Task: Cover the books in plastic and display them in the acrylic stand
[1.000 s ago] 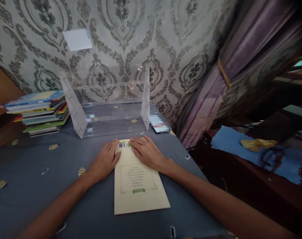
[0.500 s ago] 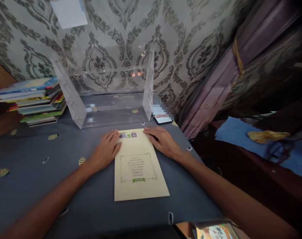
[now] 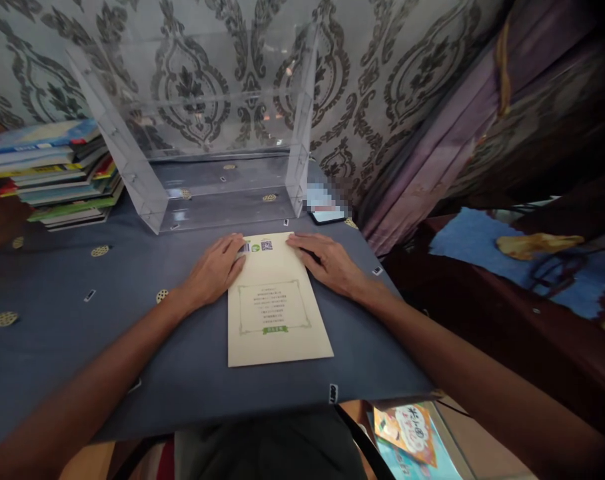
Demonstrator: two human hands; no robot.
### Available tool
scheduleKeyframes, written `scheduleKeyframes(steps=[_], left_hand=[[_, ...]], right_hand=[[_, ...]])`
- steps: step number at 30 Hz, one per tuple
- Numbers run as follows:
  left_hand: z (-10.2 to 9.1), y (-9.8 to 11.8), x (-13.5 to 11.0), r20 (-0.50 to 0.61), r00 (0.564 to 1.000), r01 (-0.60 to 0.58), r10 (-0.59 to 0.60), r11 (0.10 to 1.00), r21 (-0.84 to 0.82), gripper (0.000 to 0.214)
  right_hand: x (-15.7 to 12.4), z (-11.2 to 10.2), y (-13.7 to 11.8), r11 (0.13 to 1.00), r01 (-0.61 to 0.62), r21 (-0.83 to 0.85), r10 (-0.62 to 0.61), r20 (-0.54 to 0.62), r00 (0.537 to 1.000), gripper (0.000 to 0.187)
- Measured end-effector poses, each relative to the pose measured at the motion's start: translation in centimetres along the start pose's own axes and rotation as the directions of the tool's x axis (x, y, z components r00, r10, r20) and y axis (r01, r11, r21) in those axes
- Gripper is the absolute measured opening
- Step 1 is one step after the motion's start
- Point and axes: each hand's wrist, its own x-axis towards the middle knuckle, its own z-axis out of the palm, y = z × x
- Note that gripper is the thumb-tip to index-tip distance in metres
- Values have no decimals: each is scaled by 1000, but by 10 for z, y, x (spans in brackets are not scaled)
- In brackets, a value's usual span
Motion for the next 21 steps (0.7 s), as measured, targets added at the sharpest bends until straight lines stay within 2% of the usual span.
scheduleKeyframes(steps=[6,16,21], left_hand=[[-3,1,0,12,1000,6,-6,1000,0,34],[-4,3,2,26,1000,14,-15,1000,19,34],[-5,3,2,33,999,15,-16,1000,28,35]], right_hand=[[-28,-11,-23,999,-41,27,40,29,999,35],[-74,-25,-57,995,27,93,-33,68,997,34],[-101,-31,-74,991,69,116,-75,50,996,38]])
